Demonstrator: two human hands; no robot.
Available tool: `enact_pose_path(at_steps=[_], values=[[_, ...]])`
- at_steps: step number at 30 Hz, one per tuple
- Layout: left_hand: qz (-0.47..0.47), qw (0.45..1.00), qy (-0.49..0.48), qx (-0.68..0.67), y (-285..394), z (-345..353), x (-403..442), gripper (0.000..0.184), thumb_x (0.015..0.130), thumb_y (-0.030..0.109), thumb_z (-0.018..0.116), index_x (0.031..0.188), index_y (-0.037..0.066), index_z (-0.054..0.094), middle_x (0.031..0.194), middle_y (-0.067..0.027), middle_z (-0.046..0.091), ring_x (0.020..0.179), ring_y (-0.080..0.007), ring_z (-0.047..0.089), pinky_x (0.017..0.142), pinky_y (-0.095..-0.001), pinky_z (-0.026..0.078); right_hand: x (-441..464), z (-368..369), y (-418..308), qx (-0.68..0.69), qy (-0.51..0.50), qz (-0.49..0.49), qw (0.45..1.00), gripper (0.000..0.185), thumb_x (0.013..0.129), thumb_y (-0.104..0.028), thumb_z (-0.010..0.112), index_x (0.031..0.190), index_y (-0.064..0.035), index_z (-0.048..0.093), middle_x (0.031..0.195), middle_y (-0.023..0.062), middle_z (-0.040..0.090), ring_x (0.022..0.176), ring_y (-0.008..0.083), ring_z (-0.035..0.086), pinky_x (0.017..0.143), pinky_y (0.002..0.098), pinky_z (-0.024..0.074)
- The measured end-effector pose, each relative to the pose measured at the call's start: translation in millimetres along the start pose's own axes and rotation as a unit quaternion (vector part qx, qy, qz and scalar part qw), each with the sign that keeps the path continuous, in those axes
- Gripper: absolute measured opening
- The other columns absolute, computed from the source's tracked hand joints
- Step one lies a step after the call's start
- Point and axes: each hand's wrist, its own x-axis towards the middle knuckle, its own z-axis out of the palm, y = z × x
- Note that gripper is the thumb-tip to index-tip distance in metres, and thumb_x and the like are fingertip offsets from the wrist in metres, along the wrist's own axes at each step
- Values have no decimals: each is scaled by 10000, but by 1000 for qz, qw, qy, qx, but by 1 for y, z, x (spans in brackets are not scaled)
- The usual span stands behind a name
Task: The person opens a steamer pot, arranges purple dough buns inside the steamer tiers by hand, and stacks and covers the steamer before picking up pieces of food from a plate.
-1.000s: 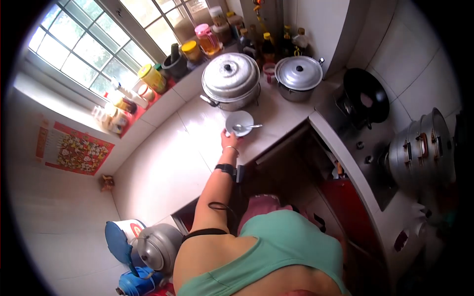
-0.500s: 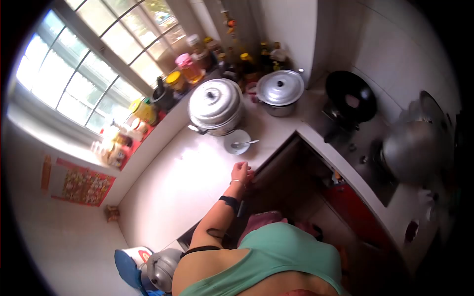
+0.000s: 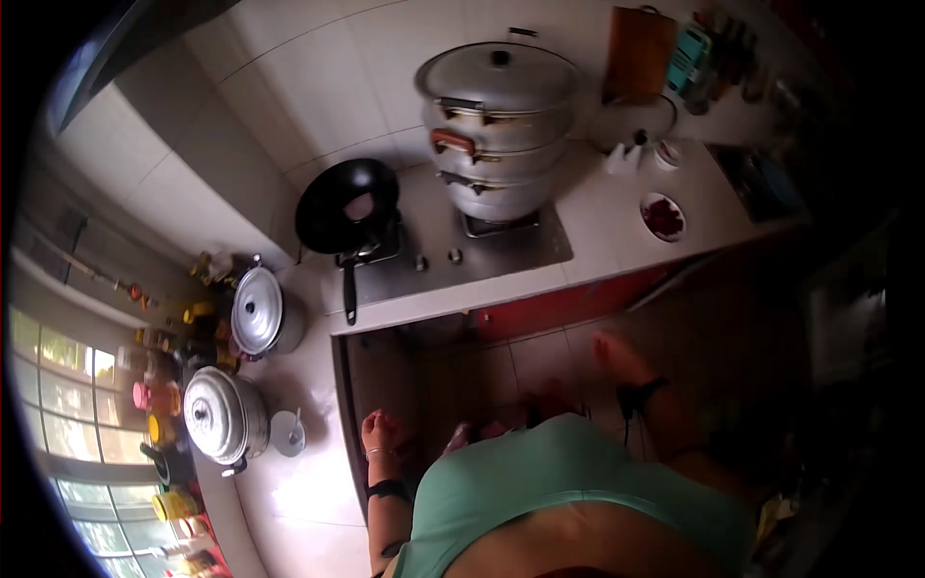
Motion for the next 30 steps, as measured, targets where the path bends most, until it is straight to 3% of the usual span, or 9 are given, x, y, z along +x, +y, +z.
enact_pose_path(at_steps=[2,6,10,13,20,25,28,29,30], values=[[1,998,-21,-52,-14,18,-4,146,946,153,647,1042,62,588,760,-50,615,645,-175,608,593,-332,568,24,-22,-5,370,87,221,898,120,934,-176,612,864,-81,637,674,40,601,585,134,582,504,297,460],[-57,996,-2,-66,-26,68,-31,110,943,94,598,1051,86,582,793,-42,612,694,-175,629,602,-347,578,74,-113,-48,237,100,196,946,185,951,-209,614,866,-45,630,667,32,619,479,121,540,434,289,459],[-103,994,2,-43,-31,110,-61,123,925,71,571,1046,95,575,796,-40,606,676,-185,624,574,-355,573,130,-201,-92,166,115,-13,979,186,971,-211,608,902,-40,631,698,11,606,499,70,521,441,230,405],[-102,994,-10,-43,-49,125,-70,119,918,72,573,1035,91,570,789,-44,603,675,-191,627,562,-356,569,158,-246,-191,107,104,-106,983,193,980,-199,598,904,-26,636,697,3,591,517,56,506,456,224,396],[-150,989,18,-4,-68,130,-76,129,930,115,625,1036,77,562,788,-66,607,698,-218,642,583,-394,572,245,-252,-345,-75,35,-249,965,207,953,-212,634,976,-8,660,720,15,607,542,72,533,475,245,420],[-172,985,21,-26,-96,104,-57,68,922,124,585,975,84,602,809,-73,631,728,-229,645,599,-378,557,325,-228,-401,-164,-26,-200,966,290,908,-284,673,983,-5,656,733,36,622,544,111,553,470,276,448],[-47,983,-112,139,-140,65,-30,93,907,147,579,941,90,645,848,-97,676,769,-246,654,626,-372,550,369,-215,-424,-248,-52,-139,957,358,880,-340,697,975,2,651,735,56,625,549,138,567,459,295,457],[-9,908,-146,392,-145,56,-22,131,900,153,574,957,86,671,894,-126,694,812,-266,665,682,-384,553,380,-210,-432,-285,-66,-117,949,387,869,-362,707,967,7,647,735,66,625,553,151,573,454,303,458],[31,767,-170,617,-151,51,-16,170,893,159,568,974,83,698,939,-156,712,855,-286,675,738,-397,556,389,-204,-439,-290,-68,-118,947,387,869,-362,707,967,7,647,735,66,625,553,151,573,454,303,458]])
